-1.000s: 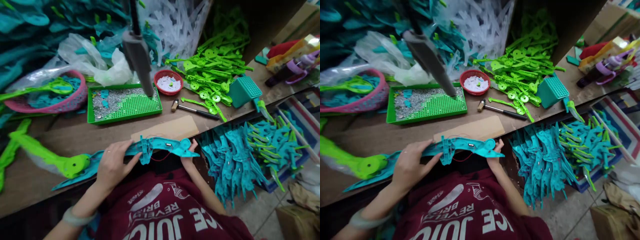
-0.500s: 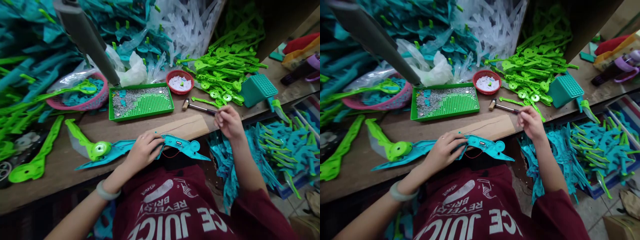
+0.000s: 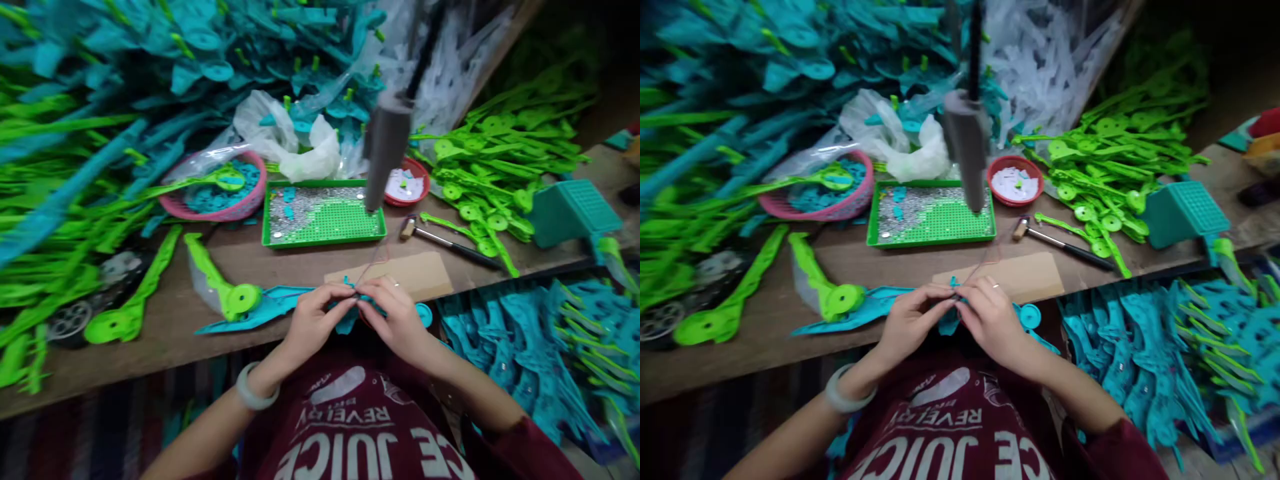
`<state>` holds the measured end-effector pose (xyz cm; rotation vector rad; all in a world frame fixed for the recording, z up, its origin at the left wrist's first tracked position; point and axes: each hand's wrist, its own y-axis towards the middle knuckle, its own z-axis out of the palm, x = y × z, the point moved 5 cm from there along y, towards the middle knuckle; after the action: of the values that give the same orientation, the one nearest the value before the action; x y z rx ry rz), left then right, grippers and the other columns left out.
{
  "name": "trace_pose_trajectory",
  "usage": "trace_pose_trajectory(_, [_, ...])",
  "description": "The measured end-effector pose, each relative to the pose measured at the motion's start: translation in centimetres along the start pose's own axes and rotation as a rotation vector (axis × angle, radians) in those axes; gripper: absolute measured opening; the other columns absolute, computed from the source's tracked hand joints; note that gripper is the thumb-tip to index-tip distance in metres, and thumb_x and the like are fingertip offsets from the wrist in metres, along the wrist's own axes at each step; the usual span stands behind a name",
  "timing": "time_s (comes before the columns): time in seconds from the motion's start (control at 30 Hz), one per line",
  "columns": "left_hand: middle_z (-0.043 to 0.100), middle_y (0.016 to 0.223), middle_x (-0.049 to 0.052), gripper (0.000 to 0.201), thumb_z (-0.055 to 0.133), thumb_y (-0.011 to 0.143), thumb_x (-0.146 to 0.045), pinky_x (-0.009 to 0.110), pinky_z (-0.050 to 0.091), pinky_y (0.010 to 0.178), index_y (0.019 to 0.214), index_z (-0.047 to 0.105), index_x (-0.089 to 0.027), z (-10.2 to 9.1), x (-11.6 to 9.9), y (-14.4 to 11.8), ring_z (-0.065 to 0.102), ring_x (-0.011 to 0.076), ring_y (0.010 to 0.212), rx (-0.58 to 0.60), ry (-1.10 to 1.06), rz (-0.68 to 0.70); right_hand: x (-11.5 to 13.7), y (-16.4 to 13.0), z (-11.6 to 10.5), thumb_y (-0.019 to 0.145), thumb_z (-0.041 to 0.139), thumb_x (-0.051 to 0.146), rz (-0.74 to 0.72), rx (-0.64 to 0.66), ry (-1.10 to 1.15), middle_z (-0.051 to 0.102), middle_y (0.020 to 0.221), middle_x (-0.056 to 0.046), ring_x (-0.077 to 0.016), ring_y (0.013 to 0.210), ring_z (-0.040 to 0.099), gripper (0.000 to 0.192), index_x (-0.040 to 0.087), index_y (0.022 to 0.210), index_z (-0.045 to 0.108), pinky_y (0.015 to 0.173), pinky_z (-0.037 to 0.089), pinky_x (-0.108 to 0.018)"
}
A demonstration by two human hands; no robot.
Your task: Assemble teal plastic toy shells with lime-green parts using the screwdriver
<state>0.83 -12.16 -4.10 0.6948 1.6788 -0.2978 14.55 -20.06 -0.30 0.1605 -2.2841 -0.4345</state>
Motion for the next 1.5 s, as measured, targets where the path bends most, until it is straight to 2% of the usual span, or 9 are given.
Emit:
trace_pose_trajectory(0.17, [0.079, 0.089, 0.006, 0.022, 0.07, 0.091, -0.04, 0.03, 0.059, 0.083, 0.09, 0.076, -0.019, -0.2, 0.3, 0.4, 0.074, 0.0185, 0.084, 0.047, -0.055, -0.048, -2.2, 0.1, 0.0, 0.094, 0.065, 0.02, 0.204, -0.002, 0.286, 0.069, 0.096, -0.004, -0.0158, 0.091, 0.066, 0.013, 0.022, 0.105, 0.071, 0.078, 0.054, -0.028])
trace_pose_trajectory(0.6, [0.077, 0.079, 0.005, 0.026, 0.07, 0.091, -0.042, 0.025, 0.058, 0.07, 0.082, 0.073, -0.018, 0.3, 0.5, 0.8, 0.073, 0.0151, 0.072, 0.099, -0.095, -0.024, -4.4, 0.1, 0.6, 0.088, 0.074, 0.029, 0.315, 0.107, 0.594, 0.063, 0.092, -0.003, -0.0145, 0.09, 0.063, 0.012, 0.027, 0.099, 0.078, 0.08, 0.051, -0.028])
trace_pose_trajectory(0.73, [0.077, 0.08, 0.004, 0.019, 0.07, 0.092, -0.036, 0.027, 0.059, 0.072, 0.083, 0.072, -0.019, -0.2, 0.2, 0.7, 0.073, 0.016, 0.074, 0.094, -0.079, 0.035, -3.6, 0.1, 0.1, 0.089, 0.073, 0.036, 0.23, 0.115, 0.524, 0.063, 0.092, -0.003, -0.0151, 0.088, 0.061, 0.016, 0.021, 0.095, 0.072, 0.079, 0.051, -0.029])
trace_pose_trajectory(0.83, [0.078, 0.085, 0.002, 0.004, 0.07, 0.091, -0.023, 0.026, 0.058, 0.077, 0.088, 0.071, -0.021, -1.0, -0.1, 0.7, 0.073, 0.0155, 0.079, 0.04, 0.058, 0.174, -4.5, 1.4, -3.1, 0.092, 0.068, 0.036, 0.147, 0.156, 0.342, 0.064, 0.106, -0.006, -0.0159, 0.091, 0.061, 0.031, 0.021, 0.119, 0.064, 0.079, 0.054, -0.03])
trace_pose_trajectory(1.0, [0.076, 0.087, 0.001, 0.005, 0.061, 0.096, -0.018, 0.024, 0.057, 0.077, 0.096, 0.066, -0.021, -0.1, -0.2, 0.4, 0.073, 0.0148, 0.081, 0.087, 0.406, 0.502, -11.9, 6.2, -11.9, 0.094, 0.052, 0.017, 0.22, 0.076, -0.476, 0.062, 0.111, -0.015, -0.0289, 0.112, 0.052, 0.022, 0.013, 0.108, 0.068, 0.098, 0.043, -0.047])
trace_pose_trajectory(1.17, [0.074, 0.088, 0.002, 0.009, 0.054, 0.101, -0.022, 0.024, 0.056, 0.073, 0.1, 0.062, -0.019, 0.7, 0.3, 0.4, 0.073, 0.0148, 0.079, 0.105, 0.624, 0.642, -17.3, 10.2, -11.1, 0.082, 0.064, 0.009, 0.239, 0.322, -0.44, 0.063, 0.109, -0.016, -0.0289, 0.109, 0.053, 0.01, 0.011, 0.089, 0.07, 0.094, 0.043, -0.04])
trace_pose_trajectory(1.3, [0.071, 0.096, 0.007, 0.01, 0.053, 0.101, -0.02, 0.028, 0.056, 0.079, 0.104, 0.062, -0.016, 0.0, -0.9, 0.7, 0.071, 0.018, 0.088, 0.019, 0.7, 0.689, -16.3, 10.9, -11.0, 0.085, 0.061, 0.01, 0.205, 0.195, -0.307, 0.067, 0.102, -0.011, -0.022, 0.102, 0.058, 0.008, 0.014, 0.082, 0.066, 0.093, 0.045, -0.035])
trace_pose_trajectory(1.4, [0.066, 0.109, 0.013, 0.02, 0.068, 0.091, -0.015, 0.034, 0.055, 0.086, 0.11, 0.063, -0.014, -0.3, -3.8, 0.1, 0.067, 0.0226, 0.098, -0.249, 0.799, 0.769, -13.6, 9.1, -12.3, 0.093, 0.048, 0.014, 0.244, 0.055, -0.202, 0.064, 0.079, -0.003, -0.0145, 0.074, 0.06, 0.014, 0.014, 0.098, 0.062, 0.075, 0.051, -0.029])
trace_pose_trajectory(1.5, [0.064, 0.107, 0.01, 0.033, 0.077, 0.082, -0.011, 0.032, 0.052, 0.086, 0.111, 0.062, -0.017, 0.3, -6.9, -0.4, 0.065, 0.0199, 0.094, -0.39, 0.736, 0.892, -9.2, 5.6, -12.2, 0.1, 0.046, 0.035, 0.248, -0.03, 0.368, 0.056, 0.065, 0.006, -0.0076, 0.048, 0.048, 0.023, 0.018, 0.114, 0.054, 0.05, 0.044, -0.019])
